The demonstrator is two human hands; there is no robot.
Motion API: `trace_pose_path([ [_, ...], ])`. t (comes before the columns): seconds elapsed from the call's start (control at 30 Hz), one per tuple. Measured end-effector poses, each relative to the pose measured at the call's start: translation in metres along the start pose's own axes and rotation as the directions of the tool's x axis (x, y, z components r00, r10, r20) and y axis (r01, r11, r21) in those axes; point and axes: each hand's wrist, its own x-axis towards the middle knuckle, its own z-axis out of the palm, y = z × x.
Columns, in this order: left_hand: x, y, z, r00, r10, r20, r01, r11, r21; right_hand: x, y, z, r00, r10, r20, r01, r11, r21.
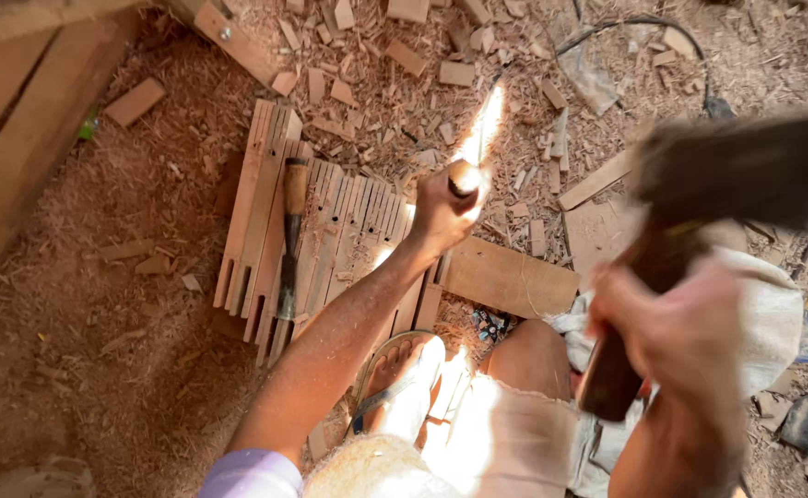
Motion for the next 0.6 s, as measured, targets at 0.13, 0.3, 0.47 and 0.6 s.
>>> trace_pose_path([
  [0.13,-0.008,0.004,-0.013,0.998,0.052,0.045,-0.054,0.998,0.040,0.033,-0.043,0.031,0.794,-0.608,0.021,0.583,0.770,0.259],
  [0.3,0.000,-0.001,-0.015,0.961,-0.251,0.119,0.224,0.954,0.197,0.052,-0.024,0.084,0.845,0.065,0.531,0.130,0.938,-0.322],
  [0.47,0.007,0.003,-0.014,0.997,0.074,-0.033,-0.071,0.995,0.065,0.039,-0.057,0.006,0.949,-0.207,0.239,0.315,0.689,-0.653],
  [0.6,0.003,0.011,-0.016,0.996,-0.092,0.018,0.092,0.996,0.012,0.054,-0.078,0.000,0.752,-0.605,0.261,0.628,0.540,-0.560],
])
